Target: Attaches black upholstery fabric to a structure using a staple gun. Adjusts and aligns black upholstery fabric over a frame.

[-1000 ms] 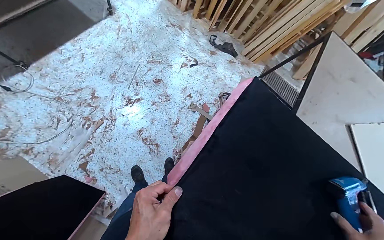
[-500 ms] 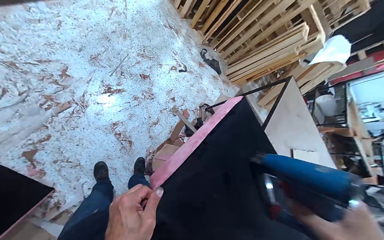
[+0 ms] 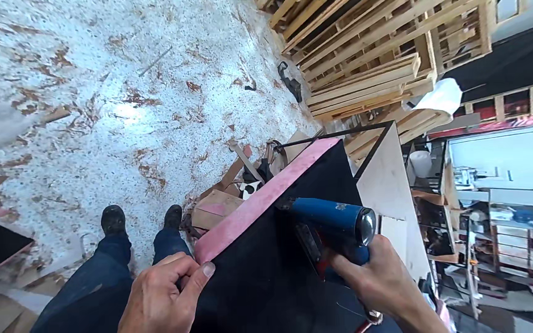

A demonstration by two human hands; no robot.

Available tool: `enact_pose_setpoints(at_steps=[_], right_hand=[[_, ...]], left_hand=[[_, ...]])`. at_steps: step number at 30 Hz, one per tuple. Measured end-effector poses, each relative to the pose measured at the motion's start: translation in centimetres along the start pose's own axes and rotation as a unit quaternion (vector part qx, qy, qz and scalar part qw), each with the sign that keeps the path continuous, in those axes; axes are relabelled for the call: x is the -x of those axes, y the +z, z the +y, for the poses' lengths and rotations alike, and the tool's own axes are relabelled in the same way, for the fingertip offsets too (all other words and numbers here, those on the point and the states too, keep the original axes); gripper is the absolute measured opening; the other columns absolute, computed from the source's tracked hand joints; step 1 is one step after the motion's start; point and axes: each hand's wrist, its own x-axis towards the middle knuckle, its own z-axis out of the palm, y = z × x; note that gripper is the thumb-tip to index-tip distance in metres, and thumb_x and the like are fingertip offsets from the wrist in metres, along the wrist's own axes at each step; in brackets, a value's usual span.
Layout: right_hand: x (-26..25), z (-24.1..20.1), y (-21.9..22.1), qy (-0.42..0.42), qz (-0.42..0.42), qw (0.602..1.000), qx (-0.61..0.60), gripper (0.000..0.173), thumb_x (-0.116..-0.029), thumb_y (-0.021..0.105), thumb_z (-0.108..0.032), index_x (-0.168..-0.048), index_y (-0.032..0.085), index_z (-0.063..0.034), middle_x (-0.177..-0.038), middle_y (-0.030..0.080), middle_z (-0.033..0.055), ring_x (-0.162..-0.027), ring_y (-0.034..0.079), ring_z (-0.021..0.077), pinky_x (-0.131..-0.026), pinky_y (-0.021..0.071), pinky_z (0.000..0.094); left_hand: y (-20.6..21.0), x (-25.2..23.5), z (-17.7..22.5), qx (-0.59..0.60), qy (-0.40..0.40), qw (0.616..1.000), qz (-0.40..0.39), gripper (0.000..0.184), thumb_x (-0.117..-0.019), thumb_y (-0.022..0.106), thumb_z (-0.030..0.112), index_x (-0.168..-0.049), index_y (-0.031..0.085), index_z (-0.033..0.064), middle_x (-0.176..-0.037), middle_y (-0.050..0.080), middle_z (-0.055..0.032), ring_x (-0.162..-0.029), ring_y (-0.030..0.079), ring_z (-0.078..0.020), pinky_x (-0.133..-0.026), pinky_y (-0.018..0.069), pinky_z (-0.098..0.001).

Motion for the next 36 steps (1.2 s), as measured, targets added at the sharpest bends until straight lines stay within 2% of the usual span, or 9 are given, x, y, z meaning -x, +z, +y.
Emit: enact_pose_setpoints(at_steps=[2,8,13,16,19,21,27,31,36], right_hand=[[-0.1,0.1,0.2,0.006,-0.006,1.0,0.01,0.026,-0.0868,0.072,-0.037,-0.099,0.071,-0.0142,-0.082,0.069,-0.0061,-0.075,0.067,0.0033,-0.066,0.0581,0.0298],[2.9,0.4,0.3,-0.041,0.039,0.998,0.019,0.032,-0.0827,0.075,-0.043,-0.103,0.069,-0.0188,-0.084,0.069,-0.0103,-0.075,0.068,0.0017,-0.061,0.0593,0.0295],[2.5,-0.5,2.4,-0.047,0.011,0.999,0.008,0.025,-0.0849,0.073,-0.036,-0.098,0.07,-0.0151,-0.081,0.069,-0.006,-0.074,0.068,0.0028,-0.061,0.0578,0.0302],[4.0,-1.4,2.7,-0.04,0.019,0.999,0.025,0.027,-0.0806,0.076,-0.038,-0.095,0.07,-0.0164,-0.078,0.068,-0.0088,-0.072,0.067,0.0015,-0.059,0.0574,0.0287],[5.8,-2.2,3.0,-0.048,0.042,0.997,0.042,0.031,-0.0771,0.079,-0.036,-0.098,0.07,-0.0138,-0.079,0.069,-0.0088,-0.073,0.068,0.0005,-0.06,0.0588,0.0271],[6.5,-2.9,3.4,-0.047,0.041,0.997,0.048,0.029,-0.076,0.079,-0.035,-0.093,0.07,-0.0137,-0.076,0.069,-0.0084,-0.07,0.068,0.0006,-0.059,0.0584,0.027],[7.6,-4.1,5.7,-0.018,0.011,0.998,0.052,0.027,-0.0768,0.079,-0.035,-0.09,0.072,-0.0132,-0.072,0.069,-0.0066,-0.066,0.068,0.0032,-0.055,0.0572,0.0309],[9.0,-5.4,6.4,0.007,0.019,0.998,0.065,0.026,-0.0791,0.079,-0.03,-0.089,0.073,-0.0068,-0.071,0.071,-0.001,-0.065,0.069,0.0058,-0.056,0.0575,0.0301],[9.4,-6.6,7.3,-0.022,0.019,0.998,0.062,0.026,-0.0816,0.079,-0.031,-0.092,0.075,-0.0075,-0.074,0.073,-0.0015,-0.068,0.071,0.0039,-0.058,0.0589,0.0275]], left_hand=[[0.0,0.0,0.0,-0.002,0.004,1.0,-0.001,0.037,-0.0978,0.06,0.043,-0.071,0.067,0.0192,-0.067,0.057,0.009,-0.062,0.055,-0.003,-0.053,0.045,-0.0248],[0.1,-0.4,-0.2,0.013,0.009,1.0,-0.01,0.036,-0.0991,0.059,0.041,-0.073,0.067,0.0177,-0.071,0.061,0.0073,-0.066,0.058,-0.0037,-0.057,0.0483,-0.0254],[0.2,-0.7,-0.7,0.02,0.014,0.999,-0.02,0.037,-0.1001,0.058,0.042,-0.074,0.066,0.0165,-0.071,0.06,0.0054,-0.067,0.058,-0.0045,-0.058,0.0483,-0.026],[0.4,-0.9,-0.7,0.018,0.007,0.999,-0.027,0.038,-0.1004,0.058,0.041,-0.074,0.066,0.0152,-0.071,0.059,0.0046,-0.066,0.058,-0.0052,-0.058,0.048,-0.0262],[0.5,-1.6,-0.7,0.019,-0.012,0.999,-0.047,0.039,-0.1007,0.058,0.041,-0.075,0.067,0.0137,-0.072,0.061,0.0028,-0.068,0.059,-0.006,-0.06,0.0481,-0.0269],[0.6,-1.8,-0.7,0.02,-0.018,0.998,-0.053,0.04,-0.1009,0.057,0.042,-0.076,0.068,0.0132,-0.072,0.062,0.0024,-0.067,0.058,-0.0062,-0.06,0.0476,-0.0274],[0.7,-1.8,-0.8,0.031,-0.014,0.997,-0.064,0.042,-0.1017,0.055,0.043,-0.076,0.068,0.0127,-0.071,0.061,0.0024,-0.066,0.058,-0.0056,-0.06,0.0473,-0.0266],[0.8,-1.9,-1.0,0.028,-0.015,0.997,-0.067,0.042,-0.1025,0.054,0.042,-0.078,0.07,0.011,-0.072,0.06,0.0012,-0.067,0.057,-0.0061,-0.061,0.0473,-0.0262],[0.9,-1.9,-1.1,0.039,-0.015,0.997,-0.07,0.039,-0.1026,0.054,0.039,-0.083,0.073,0.0112,-0.074,0.062,0.0018,-0.069,0.058,-0.0052,-0.063,0.0488,-0.0254]])
